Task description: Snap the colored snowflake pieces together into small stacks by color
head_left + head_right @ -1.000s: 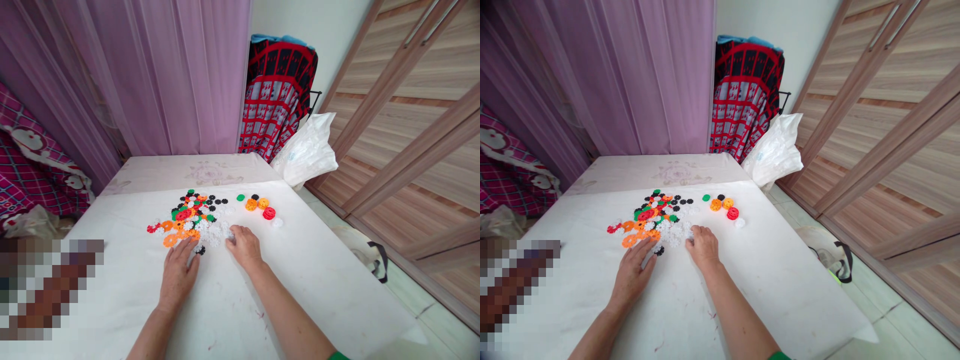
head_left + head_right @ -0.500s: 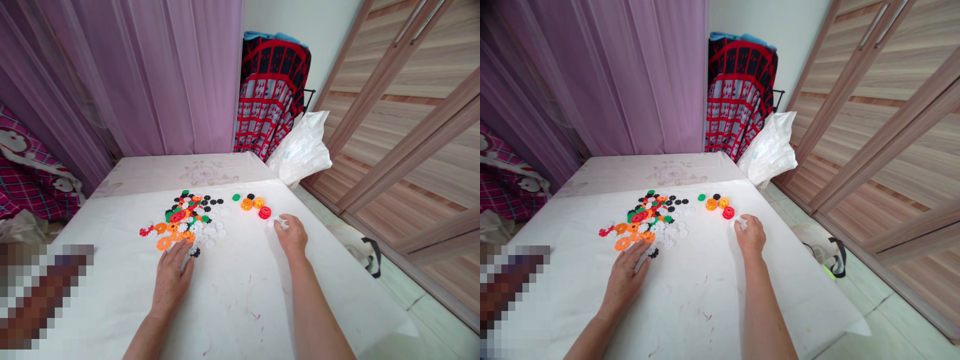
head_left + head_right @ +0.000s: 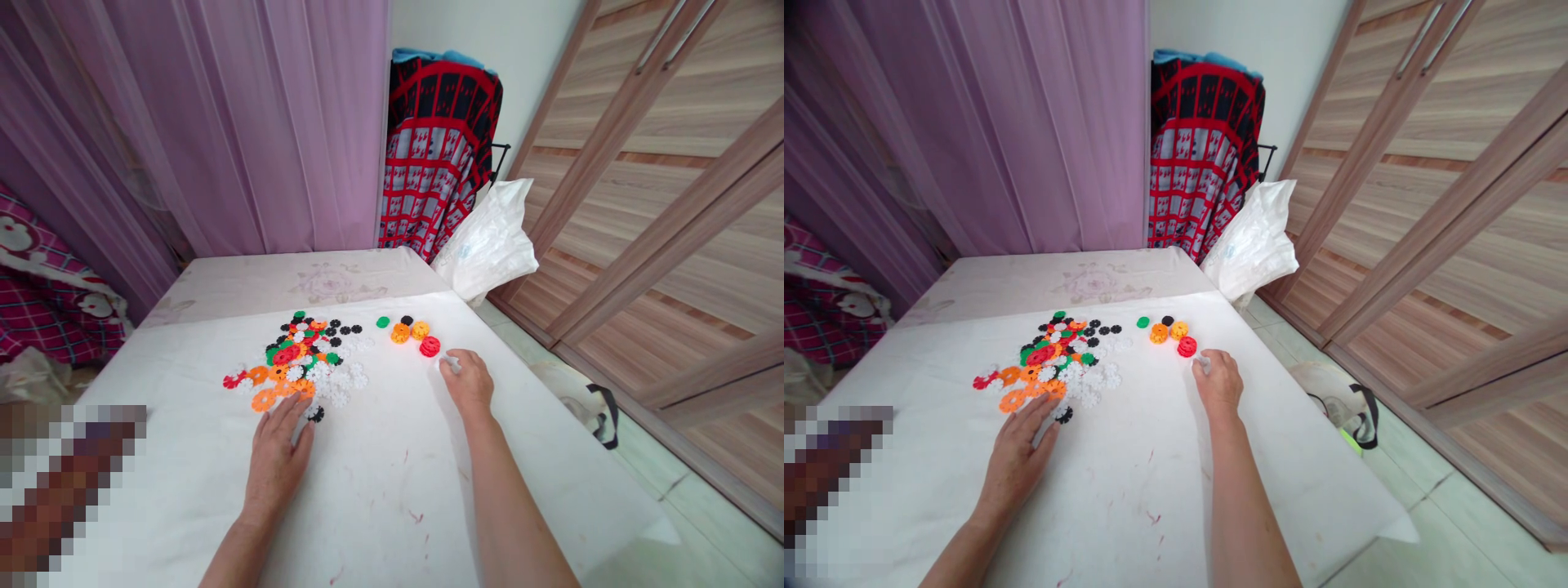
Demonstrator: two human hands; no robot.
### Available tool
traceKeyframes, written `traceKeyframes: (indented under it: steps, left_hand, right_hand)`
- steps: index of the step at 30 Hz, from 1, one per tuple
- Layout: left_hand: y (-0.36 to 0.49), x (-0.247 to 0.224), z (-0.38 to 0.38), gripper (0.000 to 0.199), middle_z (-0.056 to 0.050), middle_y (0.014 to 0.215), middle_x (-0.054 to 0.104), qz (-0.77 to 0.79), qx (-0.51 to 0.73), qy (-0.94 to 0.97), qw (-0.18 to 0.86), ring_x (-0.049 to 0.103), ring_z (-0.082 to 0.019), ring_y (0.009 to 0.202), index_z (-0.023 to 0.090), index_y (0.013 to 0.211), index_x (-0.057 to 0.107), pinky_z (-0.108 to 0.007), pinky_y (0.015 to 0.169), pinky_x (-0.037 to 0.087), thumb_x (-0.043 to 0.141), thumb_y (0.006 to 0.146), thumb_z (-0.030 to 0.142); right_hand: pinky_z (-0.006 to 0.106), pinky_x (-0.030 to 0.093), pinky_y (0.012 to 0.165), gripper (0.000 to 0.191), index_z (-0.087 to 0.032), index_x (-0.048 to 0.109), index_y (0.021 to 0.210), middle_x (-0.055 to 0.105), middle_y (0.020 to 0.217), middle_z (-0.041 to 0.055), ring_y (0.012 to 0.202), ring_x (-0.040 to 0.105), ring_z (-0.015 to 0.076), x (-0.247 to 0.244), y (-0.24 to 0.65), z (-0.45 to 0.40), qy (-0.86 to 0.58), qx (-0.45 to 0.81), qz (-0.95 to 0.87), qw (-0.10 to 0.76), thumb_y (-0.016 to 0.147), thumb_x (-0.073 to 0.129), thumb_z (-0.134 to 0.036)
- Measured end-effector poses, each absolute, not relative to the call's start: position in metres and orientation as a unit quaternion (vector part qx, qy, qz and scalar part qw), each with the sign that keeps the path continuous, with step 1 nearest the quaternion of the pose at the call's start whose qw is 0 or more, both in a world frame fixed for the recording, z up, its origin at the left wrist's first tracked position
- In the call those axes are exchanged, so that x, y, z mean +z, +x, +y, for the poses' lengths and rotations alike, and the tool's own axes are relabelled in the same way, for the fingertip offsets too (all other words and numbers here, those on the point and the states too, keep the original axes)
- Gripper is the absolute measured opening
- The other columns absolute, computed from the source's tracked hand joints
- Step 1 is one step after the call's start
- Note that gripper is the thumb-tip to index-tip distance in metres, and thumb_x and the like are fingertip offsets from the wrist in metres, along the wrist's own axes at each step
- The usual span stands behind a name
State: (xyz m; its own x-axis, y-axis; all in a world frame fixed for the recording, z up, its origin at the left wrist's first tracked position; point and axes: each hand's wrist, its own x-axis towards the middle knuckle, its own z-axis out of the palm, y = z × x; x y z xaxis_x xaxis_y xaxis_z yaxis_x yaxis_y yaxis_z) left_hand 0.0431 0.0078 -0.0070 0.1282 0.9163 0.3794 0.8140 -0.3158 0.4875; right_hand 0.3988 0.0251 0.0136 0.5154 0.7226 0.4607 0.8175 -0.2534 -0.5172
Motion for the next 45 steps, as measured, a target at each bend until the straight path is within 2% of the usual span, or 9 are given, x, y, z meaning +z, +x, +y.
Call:
traceKeyframes:
  steps: [8, 13, 17, 21, 27, 32, 39, 45]
  left_hand:
    - [0.043, -0.008, 0.007, 0.04, -0.008, 0.132, 0.062, 0.578, 0.317, 0.747, 0.083, 0.055, -0.027, 0.125, 0.026, 0.121, 0.063, -0.052, 0.109, 0.036, 0.043, 0.089, 0.037]
    - [0.044, -0.007, 0.007, 0.04, -0.009, 0.131, 0.063, 0.582, 0.317, 0.745, 0.083, 0.055, -0.026, 0.124, 0.025, 0.121, 0.063, -0.051, 0.109, 0.036, 0.043, 0.089, 0.036]
    - [0.046, -0.005, 0.006, 0.039, -0.009, 0.134, 0.061, 0.58, 0.315, 0.747, 0.083, 0.055, -0.025, 0.124, 0.025, 0.121, 0.063, -0.052, 0.109, 0.035, 0.043, 0.089, 0.035]
    - [0.046, -0.004, 0.006, 0.039, -0.009, 0.134, 0.061, 0.582, 0.309, 0.748, 0.085, 0.055, -0.026, 0.125, 0.025, 0.122, 0.063, -0.052, 0.109, 0.035, 0.044, 0.089, 0.034]
    - [0.045, -0.005, 0.007, 0.04, -0.009, 0.134, 0.061, 0.58, 0.309, 0.749, 0.083, 0.054, -0.026, 0.126, 0.025, 0.122, 0.063, -0.053, 0.109, 0.035, 0.043, 0.089, 0.035]
    - [0.045, -0.006, 0.008, 0.041, -0.009, 0.134, 0.061, 0.579, 0.307, 0.751, 0.079, 0.055, -0.025, 0.126, 0.024, 0.122, 0.063, -0.052, 0.109, 0.036, 0.041, 0.09, 0.037]
    - [0.042, -0.009, 0.008, 0.041, -0.008, 0.133, 0.062, 0.581, 0.305, 0.751, 0.078, 0.054, -0.025, 0.126, 0.026, 0.122, 0.063, -0.051, 0.11, 0.035, 0.04, 0.09, 0.038]
    - [0.041, -0.009, 0.008, 0.041, -0.008, 0.134, 0.061, 0.582, 0.299, 0.753, 0.078, 0.054, -0.026, 0.126, 0.025, 0.122, 0.063, -0.051, 0.109, 0.035, 0.041, 0.09, 0.038]
  right_hand:
    - [0.03, 0.044, 0.075, 0.021, -0.023, 0.067, 0.086, 0.066, 0.093, 0.0043, 0.083, 0.058, 0.0186, 0.016, 0.36, 0.02, -0.73, -0.048, -0.557, 0.392, 0.082, 0.047, -0.027]
    - [0.029, 0.045, 0.079, 0.017, -0.025, 0.067, 0.093, 0.068, 0.092, 0.0024, 0.089, 0.059, 0.0188, 0.007, 0.308, 0.024, -0.672, 0.02, -0.663, 0.329, 0.083, 0.053, -0.025]
    - [0.032, 0.045, 0.083, 0.027, -0.023, 0.068, 0.103, 0.066, 0.1, 0.0055, 0.096, 0.058, 0.0223, 0.011, 0.282, 0.031, -0.685, 0.024, -0.678, 0.265, 0.08, 0.063, -0.036]
    - [0.032, 0.043, 0.083, 0.029, -0.024, 0.07, 0.1, 0.064, 0.101, 0.0054, 0.096, 0.056, 0.0225, 0.018, 0.27, 0.037, -0.691, 0.024, -0.69, 0.215, 0.078, 0.066, -0.043]
    - [0.03, 0.041, 0.08, 0.02, -0.023, 0.071, 0.094, 0.065, 0.097, 0.0053, 0.094, 0.056, 0.0215, 0.02, 0.259, 0.04, -0.696, 0.031, -0.692, 0.19, 0.081, 0.065, -0.037]
    - [0.031, 0.041, 0.079, 0.016, -0.021, 0.069, 0.09, 0.065, 0.093, 0.0057, 0.089, 0.057, 0.021, 0.014, 0.27, 0.038, -0.69, -0.003, -0.687, 0.229, 0.081, 0.064, -0.033]
    - [0.033, 0.043, 0.08, 0.028, -0.02, 0.068, 0.09, 0.065, 0.092, 0.0084, 0.086, 0.056, 0.0222, 0.013, 0.366, 0.03, -0.727, -0.115, -0.549, 0.396, 0.082, 0.055, -0.043]
    - [0.035, 0.043, 0.077, 0.035, -0.019, 0.07, 0.091, 0.064, 0.093, 0.0097, 0.08, 0.054, 0.0222, 0.013, 0.407, 0.024, -0.791, -0.095, -0.473, 0.376, 0.078, 0.055, -0.048]
